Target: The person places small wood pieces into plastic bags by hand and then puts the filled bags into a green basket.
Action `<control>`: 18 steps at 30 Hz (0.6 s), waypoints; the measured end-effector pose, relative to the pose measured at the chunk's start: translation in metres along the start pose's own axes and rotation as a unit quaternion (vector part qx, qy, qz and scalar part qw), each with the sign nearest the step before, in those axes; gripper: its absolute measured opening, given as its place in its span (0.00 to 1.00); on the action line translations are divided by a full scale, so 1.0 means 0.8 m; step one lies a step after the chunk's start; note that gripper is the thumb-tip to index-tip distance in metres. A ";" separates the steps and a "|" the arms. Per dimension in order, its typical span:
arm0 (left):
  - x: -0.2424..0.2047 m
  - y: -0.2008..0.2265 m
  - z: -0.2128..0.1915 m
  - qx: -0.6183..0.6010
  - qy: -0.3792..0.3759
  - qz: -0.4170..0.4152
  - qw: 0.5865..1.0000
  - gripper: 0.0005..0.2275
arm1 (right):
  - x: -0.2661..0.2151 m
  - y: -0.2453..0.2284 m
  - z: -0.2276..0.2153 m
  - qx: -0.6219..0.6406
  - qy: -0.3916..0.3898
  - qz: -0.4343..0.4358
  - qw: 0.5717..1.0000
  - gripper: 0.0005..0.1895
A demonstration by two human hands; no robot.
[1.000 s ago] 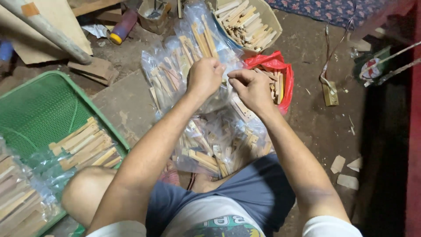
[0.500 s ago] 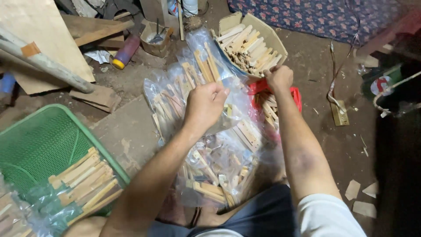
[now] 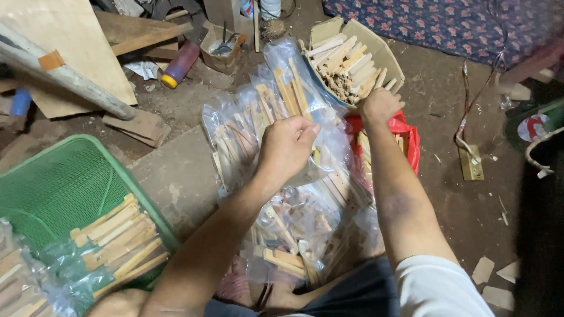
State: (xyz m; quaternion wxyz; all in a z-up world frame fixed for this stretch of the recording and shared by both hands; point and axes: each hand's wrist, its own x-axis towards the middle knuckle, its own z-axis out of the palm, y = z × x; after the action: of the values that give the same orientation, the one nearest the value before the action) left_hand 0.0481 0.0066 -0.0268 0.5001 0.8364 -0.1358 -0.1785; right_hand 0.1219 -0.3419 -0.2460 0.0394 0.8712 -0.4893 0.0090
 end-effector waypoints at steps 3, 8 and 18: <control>-0.001 -0.002 0.003 -0.004 0.008 0.010 1.000 0.07 | -0.031 0.002 -0.039 0.031 -0.005 0.026 0.999 0.15; -0.004 0.000 0.011 -0.002 0.008 0.008 1.000 0.08 | -0.035 -0.003 -0.067 0.053 -0.043 0.031 0.997 0.12; 0.013 -0.016 0.014 -0.009 0.014 0.011 1.000 0.08 | -0.002 0.102 -0.048 0.357 0.107 -0.115 0.921 0.08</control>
State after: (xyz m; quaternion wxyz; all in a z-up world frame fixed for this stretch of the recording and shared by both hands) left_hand 0.0533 -0.0009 -0.0444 0.5115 0.8327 -0.1364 -0.1624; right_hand 0.0526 -0.3798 -0.2029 -0.2213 0.8716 -0.3425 0.2720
